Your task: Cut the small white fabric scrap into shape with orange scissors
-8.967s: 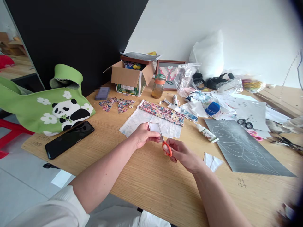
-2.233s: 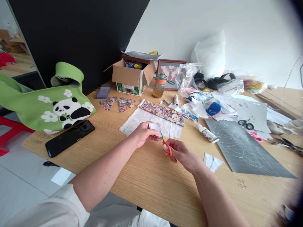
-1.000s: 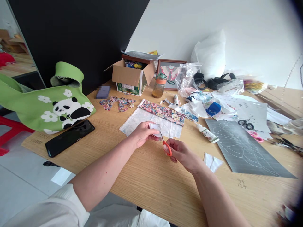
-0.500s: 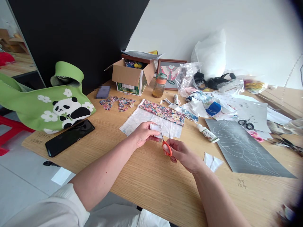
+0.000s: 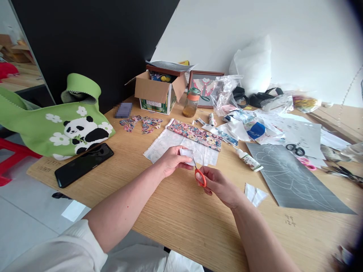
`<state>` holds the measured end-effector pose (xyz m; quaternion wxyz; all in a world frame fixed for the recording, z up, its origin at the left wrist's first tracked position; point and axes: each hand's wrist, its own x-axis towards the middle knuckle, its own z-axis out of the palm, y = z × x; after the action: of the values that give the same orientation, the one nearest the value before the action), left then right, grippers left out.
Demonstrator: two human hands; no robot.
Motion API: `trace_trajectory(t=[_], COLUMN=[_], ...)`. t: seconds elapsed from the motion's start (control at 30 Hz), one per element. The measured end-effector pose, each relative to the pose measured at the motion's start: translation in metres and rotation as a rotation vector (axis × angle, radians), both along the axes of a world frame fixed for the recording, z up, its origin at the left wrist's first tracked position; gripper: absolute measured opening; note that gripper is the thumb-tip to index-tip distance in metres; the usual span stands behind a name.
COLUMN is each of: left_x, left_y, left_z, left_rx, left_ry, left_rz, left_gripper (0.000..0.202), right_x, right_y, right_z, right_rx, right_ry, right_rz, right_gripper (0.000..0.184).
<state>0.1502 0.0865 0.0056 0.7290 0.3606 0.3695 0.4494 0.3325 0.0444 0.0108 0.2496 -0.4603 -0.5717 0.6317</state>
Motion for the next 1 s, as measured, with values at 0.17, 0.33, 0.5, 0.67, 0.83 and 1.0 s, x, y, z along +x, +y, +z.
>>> trace_trajectory(t=[0.17, 0.33, 0.5, 0.67, 0.83, 1.0], left_x=[-0.0003, 0.0002, -0.0008, -0.0008, -0.0003, 0.0006], left_y=[0.0001, -0.0001, 0.0002, 0.0009, 0.0008, -0.0005], left_z=[-0.0004, -0.0015, -0.0018, -0.0021, -0.0018, -0.0007], left_rx=[-0.001, -0.005, -0.003, -0.005, -0.010, -0.014], left_ry=[-0.008, 0.001, 0.015, -0.005, -0.001, 0.008], left_rz=[0.002, 0.001, -0.001, 0.012, 0.013, 0.009], left_gripper=[0.032, 0.034, 0.032, 0.030, 0.033, 0.034], right_x=[-0.0008, -0.0003, 0.0005, -0.0001, -0.0003, 0.0001], right_y=[-0.0012, -0.0012, -0.0003, -0.0008, -0.0008, -0.0011], right_z=[0.0017, 0.0013, 0.0005, 0.0018, 0.0020, 0.0027], right_rx=[-0.004, -0.006, -0.004, -0.009, -0.007, -0.010], right_ry=[-0.005, -0.021, -0.018, -0.020, -0.022, 0.001], right_rz=[-0.007, -0.019, -0.026, -0.020, -0.012, 0.003], right_gripper=[0.051, 0.051, 0.050, 0.051, 0.051, 0.050])
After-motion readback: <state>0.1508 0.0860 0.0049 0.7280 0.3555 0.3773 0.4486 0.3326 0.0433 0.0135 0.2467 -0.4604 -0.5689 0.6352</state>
